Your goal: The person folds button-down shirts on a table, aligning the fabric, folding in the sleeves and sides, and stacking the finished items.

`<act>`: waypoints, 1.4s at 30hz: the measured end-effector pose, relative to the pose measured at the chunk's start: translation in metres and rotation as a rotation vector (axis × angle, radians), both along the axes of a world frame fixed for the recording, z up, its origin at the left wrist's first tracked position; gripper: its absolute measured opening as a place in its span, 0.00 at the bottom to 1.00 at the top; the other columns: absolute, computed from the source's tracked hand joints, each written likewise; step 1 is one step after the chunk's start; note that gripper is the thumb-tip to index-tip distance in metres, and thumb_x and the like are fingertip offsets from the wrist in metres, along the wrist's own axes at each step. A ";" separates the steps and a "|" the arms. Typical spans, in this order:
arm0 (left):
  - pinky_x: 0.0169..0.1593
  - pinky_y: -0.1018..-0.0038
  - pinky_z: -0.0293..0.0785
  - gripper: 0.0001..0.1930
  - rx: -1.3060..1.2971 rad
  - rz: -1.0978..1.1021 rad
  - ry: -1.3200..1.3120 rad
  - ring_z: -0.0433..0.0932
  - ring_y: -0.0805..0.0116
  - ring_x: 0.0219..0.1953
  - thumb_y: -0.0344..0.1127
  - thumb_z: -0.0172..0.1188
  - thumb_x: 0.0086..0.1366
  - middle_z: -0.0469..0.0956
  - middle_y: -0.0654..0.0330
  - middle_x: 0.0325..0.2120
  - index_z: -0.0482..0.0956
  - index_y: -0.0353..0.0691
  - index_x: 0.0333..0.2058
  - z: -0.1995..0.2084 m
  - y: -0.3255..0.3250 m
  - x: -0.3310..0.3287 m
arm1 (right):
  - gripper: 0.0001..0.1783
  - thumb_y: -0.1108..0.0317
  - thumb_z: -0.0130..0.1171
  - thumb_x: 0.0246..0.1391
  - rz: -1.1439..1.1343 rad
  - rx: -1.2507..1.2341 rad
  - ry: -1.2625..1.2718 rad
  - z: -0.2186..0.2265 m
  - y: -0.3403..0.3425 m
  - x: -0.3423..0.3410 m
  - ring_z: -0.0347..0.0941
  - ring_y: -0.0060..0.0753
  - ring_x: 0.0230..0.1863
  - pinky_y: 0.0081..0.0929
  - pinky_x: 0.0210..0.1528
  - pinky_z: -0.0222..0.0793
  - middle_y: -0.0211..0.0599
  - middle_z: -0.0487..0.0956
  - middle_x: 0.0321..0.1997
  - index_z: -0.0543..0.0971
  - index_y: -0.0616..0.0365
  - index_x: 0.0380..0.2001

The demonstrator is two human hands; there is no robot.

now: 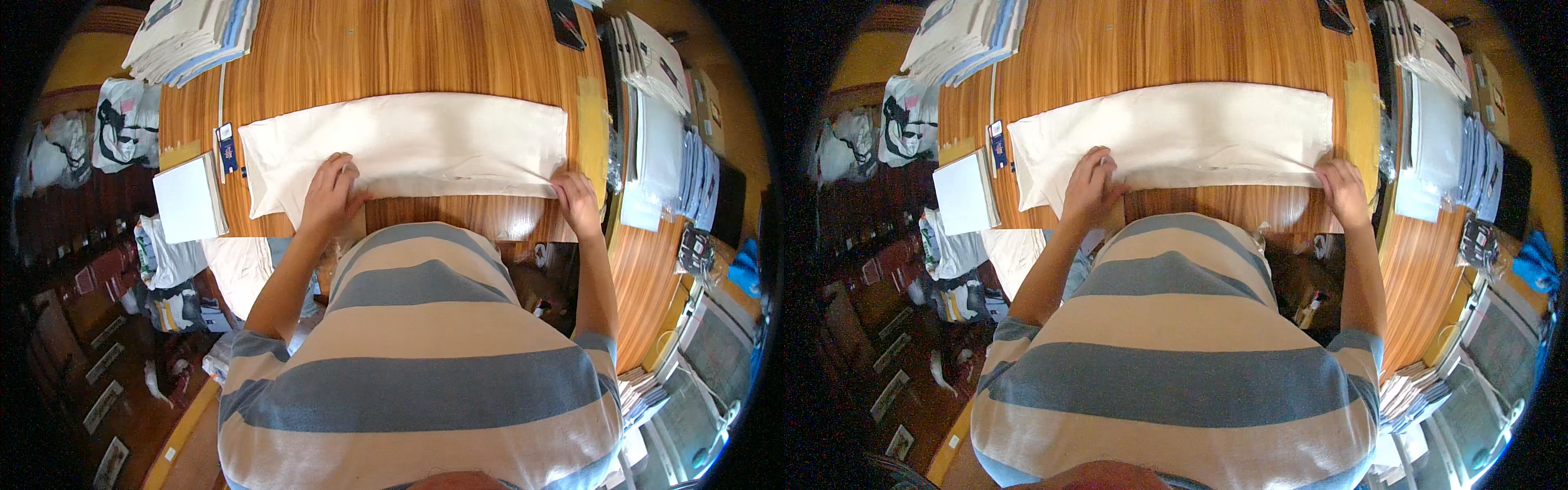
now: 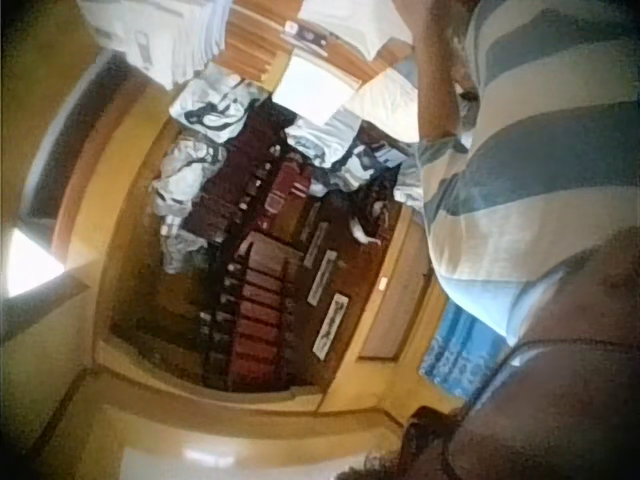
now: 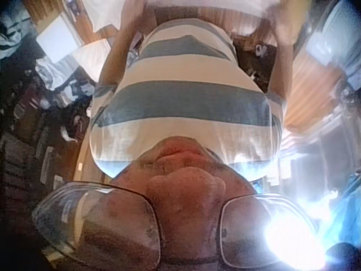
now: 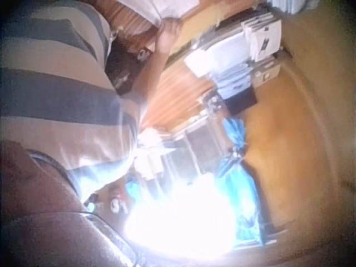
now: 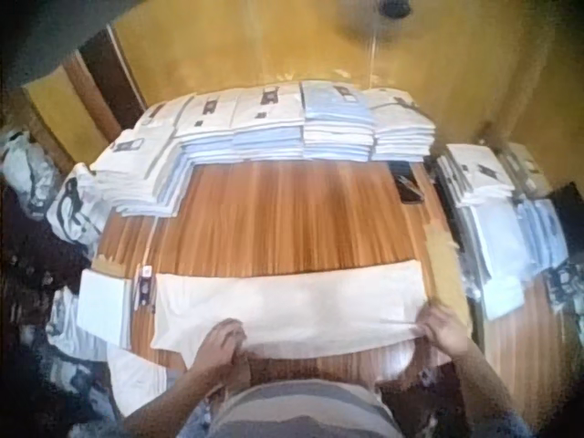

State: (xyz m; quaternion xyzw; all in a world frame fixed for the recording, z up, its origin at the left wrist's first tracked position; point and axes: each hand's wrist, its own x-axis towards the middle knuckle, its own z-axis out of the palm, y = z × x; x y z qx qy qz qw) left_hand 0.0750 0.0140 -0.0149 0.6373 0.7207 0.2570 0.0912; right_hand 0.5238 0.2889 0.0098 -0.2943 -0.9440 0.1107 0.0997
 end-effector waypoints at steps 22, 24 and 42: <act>0.71 0.27 0.35 0.34 -0.253 0.163 0.308 0.44 0.40 0.78 0.66 0.55 0.68 0.52 0.64 0.77 0.64 0.72 0.71 -0.007 0.016 -0.052 | 0.34 0.44 0.41 0.73 -0.438 0.136 -0.110 -0.061 0.021 -0.080 0.43 0.58 0.82 0.61 0.79 0.38 0.37 0.52 0.83 0.58 0.38 0.77; 0.72 0.29 0.34 0.33 -0.255 0.160 0.302 0.43 0.41 0.78 0.64 0.53 0.70 0.52 0.62 0.77 0.63 0.69 0.72 -0.008 0.025 -0.053 | 0.33 0.47 0.44 0.72 -0.438 0.197 -0.150 -0.056 0.021 -0.079 0.46 0.59 0.81 0.60 0.78 0.41 0.43 0.54 0.81 0.60 0.43 0.76; 0.68 0.61 0.66 0.39 -0.138 0.146 -1.224 0.69 0.59 0.65 0.46 0.75 0.62 0.73 0.50 0.62 0.68 0.36 0.67 -0.068 -0.228 -0.096 | 0.28 0.59 0.66 0.64 -0.182 -1.082 0.121 -0.183 -0.292 -0.271 0.79 0.35 0.51 0.35 0.56 0.75 0.41 0.83 0.55 0.76 0.67 0.60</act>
